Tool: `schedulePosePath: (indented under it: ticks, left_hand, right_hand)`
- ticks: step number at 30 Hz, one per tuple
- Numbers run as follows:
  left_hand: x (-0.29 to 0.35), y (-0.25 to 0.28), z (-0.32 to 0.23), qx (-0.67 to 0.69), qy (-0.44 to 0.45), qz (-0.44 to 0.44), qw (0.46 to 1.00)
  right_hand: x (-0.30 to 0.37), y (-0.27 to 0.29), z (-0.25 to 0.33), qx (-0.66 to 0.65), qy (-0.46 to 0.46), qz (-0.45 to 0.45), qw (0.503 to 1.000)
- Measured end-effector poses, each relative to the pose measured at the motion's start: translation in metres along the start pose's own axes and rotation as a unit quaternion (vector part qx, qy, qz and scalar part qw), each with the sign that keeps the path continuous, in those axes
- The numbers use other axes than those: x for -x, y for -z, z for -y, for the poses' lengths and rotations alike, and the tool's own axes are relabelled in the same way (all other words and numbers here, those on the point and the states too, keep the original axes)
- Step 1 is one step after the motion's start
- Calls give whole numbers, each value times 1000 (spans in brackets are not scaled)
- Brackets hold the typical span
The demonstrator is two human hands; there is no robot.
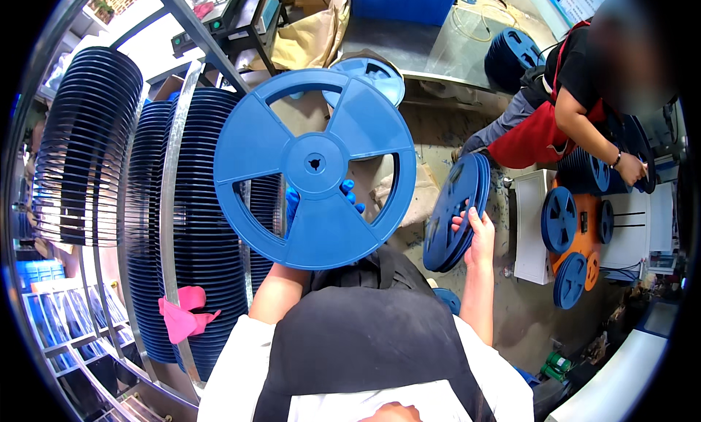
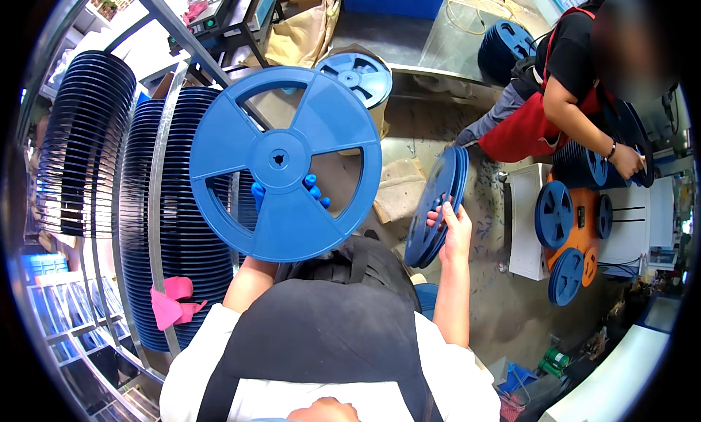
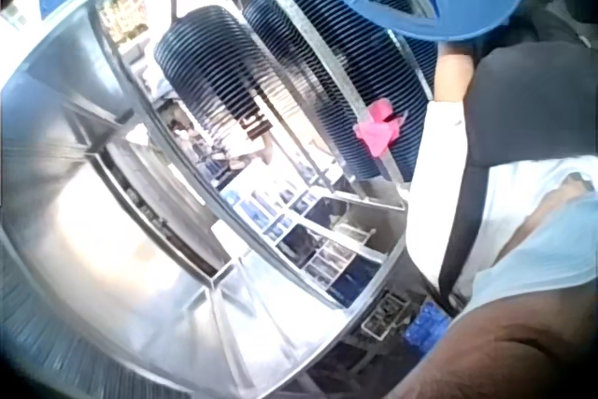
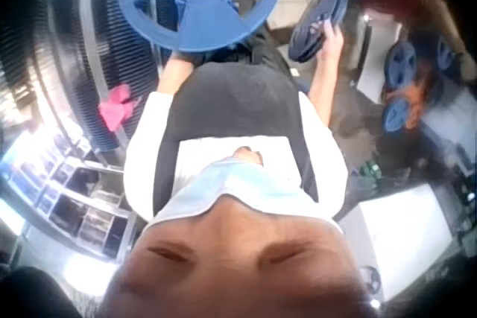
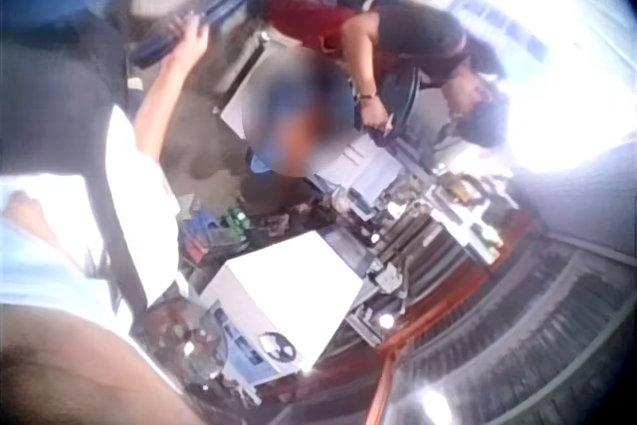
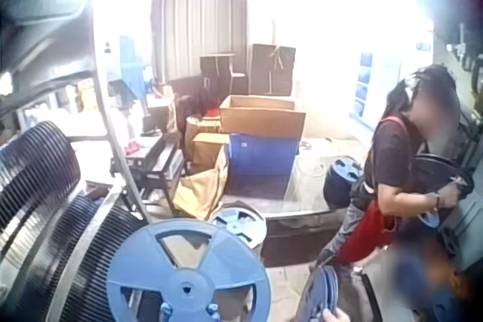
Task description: The person wipes blue plastic reel-like parts with a pink cloth and places them on a metal rack. They repeatedly pick up parts, wipe both sides, and stack them on the rack while another person works nearby.
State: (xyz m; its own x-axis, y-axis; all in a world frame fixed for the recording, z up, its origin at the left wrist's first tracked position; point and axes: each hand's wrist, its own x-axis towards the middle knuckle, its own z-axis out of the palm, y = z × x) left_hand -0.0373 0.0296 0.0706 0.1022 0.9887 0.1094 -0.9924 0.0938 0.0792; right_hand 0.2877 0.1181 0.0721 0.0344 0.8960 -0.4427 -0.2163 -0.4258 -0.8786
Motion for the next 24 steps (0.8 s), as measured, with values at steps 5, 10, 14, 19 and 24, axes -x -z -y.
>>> schedulePosePath:
  ticks: [5, 10, 14, 19, 24]
  left_hand:
    - [4, -8, -4, -6, -10, -11, 1000]
    - [5, -6, -2, 19, 6, -21, 1000]
    - [15, -16, -14, -58, 5, -20, 998]
    - [30, -16, -32, -104, 12, 49, 993]
    - [48, -16, -44, -123, -10, -17, 992]
  right_hand:
    - [4, -5, 5, -34, -4, 22, 999]
    - [4, 3, 3, -50, 17, 26, 998]
    - [0, 10, 14, -155, -3, 102, 983]
    - [-7, 38, 18, -328, 38, 187, 925]
    - [-21, 44, 13, -433, 71, 227, 870]
